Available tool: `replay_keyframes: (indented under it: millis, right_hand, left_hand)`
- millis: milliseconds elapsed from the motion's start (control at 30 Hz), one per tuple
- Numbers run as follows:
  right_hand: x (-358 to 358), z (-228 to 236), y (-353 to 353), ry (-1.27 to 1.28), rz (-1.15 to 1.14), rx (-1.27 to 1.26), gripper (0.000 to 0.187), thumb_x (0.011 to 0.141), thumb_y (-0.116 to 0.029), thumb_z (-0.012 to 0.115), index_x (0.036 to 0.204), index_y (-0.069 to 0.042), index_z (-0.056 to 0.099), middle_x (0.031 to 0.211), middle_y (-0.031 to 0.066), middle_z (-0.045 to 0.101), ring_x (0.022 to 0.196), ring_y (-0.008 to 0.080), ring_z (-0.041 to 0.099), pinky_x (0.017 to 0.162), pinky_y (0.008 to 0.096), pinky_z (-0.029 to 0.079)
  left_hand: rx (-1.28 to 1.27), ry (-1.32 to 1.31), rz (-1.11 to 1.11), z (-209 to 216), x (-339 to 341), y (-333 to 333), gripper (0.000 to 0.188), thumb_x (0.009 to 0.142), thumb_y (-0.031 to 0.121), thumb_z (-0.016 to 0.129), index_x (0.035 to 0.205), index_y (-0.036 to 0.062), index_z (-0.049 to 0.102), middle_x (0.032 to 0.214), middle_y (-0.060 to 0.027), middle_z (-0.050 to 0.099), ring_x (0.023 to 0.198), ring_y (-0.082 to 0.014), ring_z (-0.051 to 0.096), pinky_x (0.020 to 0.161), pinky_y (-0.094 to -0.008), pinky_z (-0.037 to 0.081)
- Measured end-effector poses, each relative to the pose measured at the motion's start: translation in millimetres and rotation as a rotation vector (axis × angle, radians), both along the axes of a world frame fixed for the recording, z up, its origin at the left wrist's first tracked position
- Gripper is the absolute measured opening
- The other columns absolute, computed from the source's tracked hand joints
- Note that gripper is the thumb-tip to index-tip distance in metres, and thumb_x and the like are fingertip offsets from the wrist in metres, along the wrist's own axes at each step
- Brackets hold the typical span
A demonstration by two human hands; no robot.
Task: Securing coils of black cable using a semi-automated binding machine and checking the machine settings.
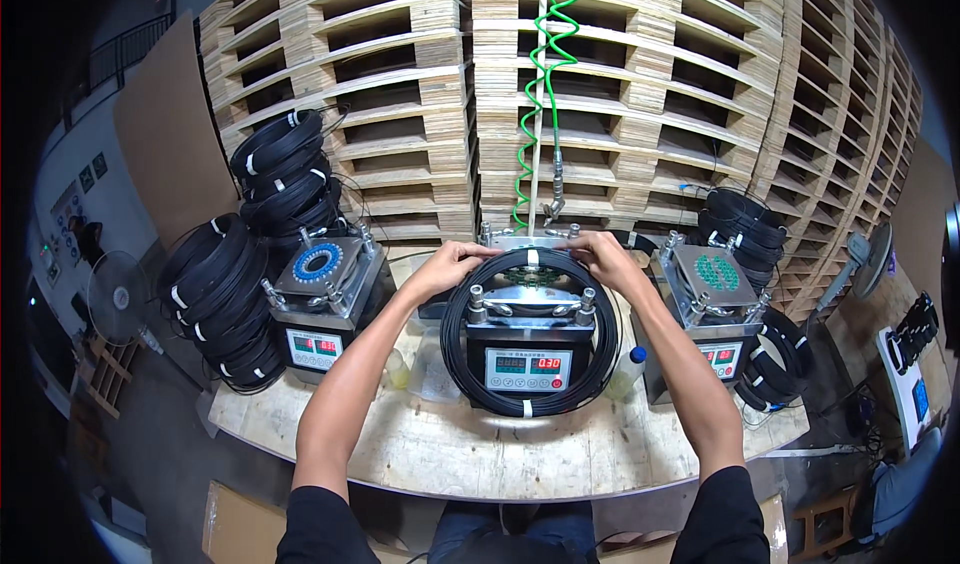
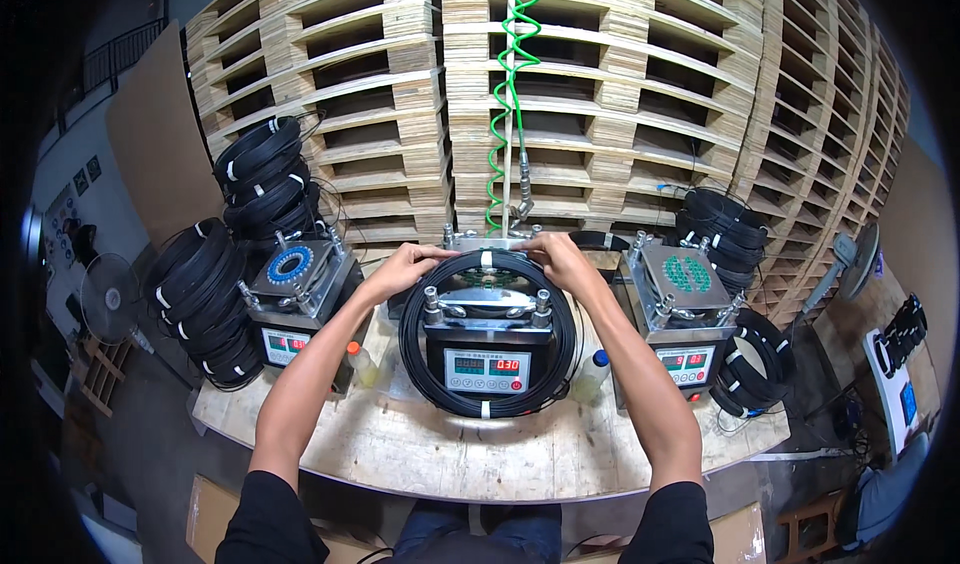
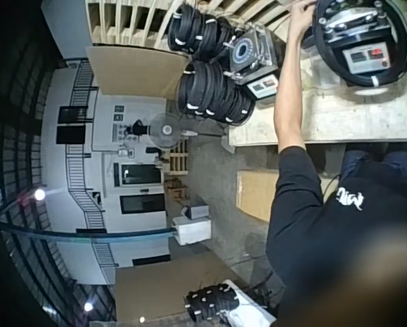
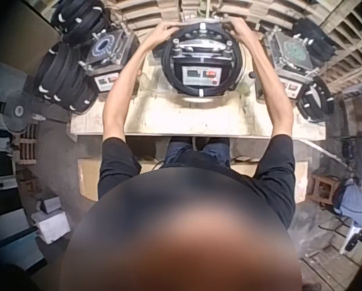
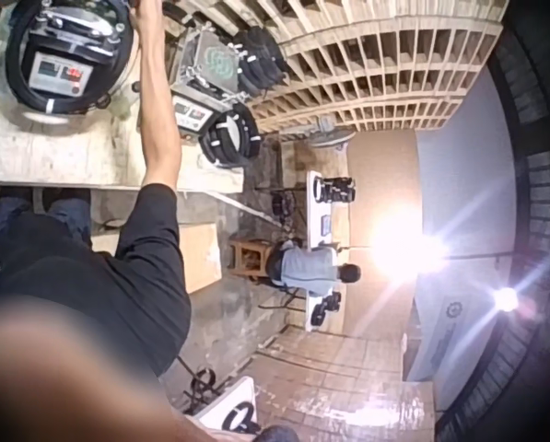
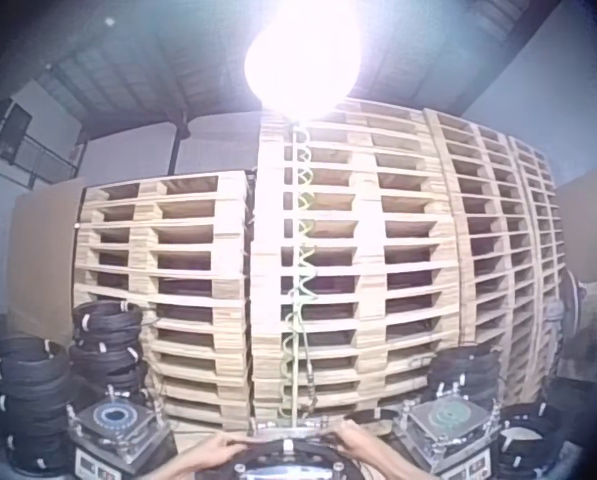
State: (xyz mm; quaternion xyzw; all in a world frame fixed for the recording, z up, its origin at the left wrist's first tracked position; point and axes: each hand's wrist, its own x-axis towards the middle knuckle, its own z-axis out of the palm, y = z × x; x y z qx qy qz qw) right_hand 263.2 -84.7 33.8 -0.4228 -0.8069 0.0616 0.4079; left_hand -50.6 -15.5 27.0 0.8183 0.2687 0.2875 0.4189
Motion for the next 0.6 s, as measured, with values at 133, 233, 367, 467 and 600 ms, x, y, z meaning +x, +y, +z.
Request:
replay_keyframes:
  millis: [133, 233, 367, 467, 600]
  right_hand:
    - [-10.0, 14.3, -11.9, -0.128, -0.013, -0.314, 0.052, 0.078, 0.014, 0.050, 0.124, -0.003, 0.066, 0.102, 0.0271, 0.071, 0.094, 0.0251, 0.072, 0.079, 0.0335, 0.054]
    - [4.2, 13.0, -12.6, -0.047, 0.018, -0.512, 0.039, 0.094, -0.016, 0.055, 0.128, 0.001, 0.063, 0.102, 0.0184, 0.073, 0.090, 0.0187, 0.066, 0.086, 0.0327, 0.051]
    - [-10.6, 8.8, -29.7, -0.028, -0.092, -0.459, 0.056, 0.097, -0.043, 0.063, 0.126, 0.004, 0.063, 0.105, 0.0199, 0.072, 0.102, 0.0231, 0.068, 0.092, 0.0352, 0.051]
    - [-31.0, -5.6, -39.8, -0.039, -0.215, -0.137, 0.048, 0.096, -0.036, 0.063, 0.119, 0.006, 0.066, 0.110, 0.0262, 0.069, 0.102, 0.0363, 0.068, 0.092, 0.0414, 0.050]
    - [-45.1, -4.1, -49.4, -0.072, -0.327, -0.076, 0.049, 0.094, -0.041, 0.064, 0.117, 0.002, 0.067, 0.105, 0.0244, 0.066, 0.102, 0.0407, 0.064, 0.089, 0.0453, 0.050]
  left_hand:
    - [0.037, 0.069, 0.023, -5.9, -9.2, -4.1, 0.037, 0.097, 0.012, 0.049, 0.129, 0.0017, 0.064, 0.117, -0.0133, 0.071, 0.103, -0.0167, 0.065, 0.096, -0.0287, 0.047]
    - [0.101, -0.005, 0.033, -9.6, -2.3, -17.5, 0.044, 0.101, 0.027, 0.048, 0.134, 0.0011, 0.059, 0.119, -0.0176, 0.068, 0.108, -0.0260, 0.064, 0.097, -0.0365, 0.048]
    - [0.326, 0.122, 0.185, -3.5, 9.0, -53.4, 0.047, 0.103, 0.036, 0.051, 0.133, -0.0002, 0.058, 0.121, -0.0191, 0.066, 0.116, -0.0308, 0.061, 0.102, -0.0368, 0.044]
    - [0.361, -0.018, 0.239, -16.3, 10.3, -49.3, 0.045, 0.102, 0.033, 0.053, 0.128, -0.0031, 0.059, 0.112, -0.0204, 0.066, 0.108, -0.0344, 0.064, 0.094, -0.0397, 0.048]
    - [0.308, -0.072, 0.236, -21.8, 7.7, -41.1, 0.042, 0.101, 0.035, 0.056, 0.128, 0.0033, 0.064, 0.103, -0.0162, 0.067, 0.095, -0.0278, 0.064, 0.088, -0.0355, 0.048]
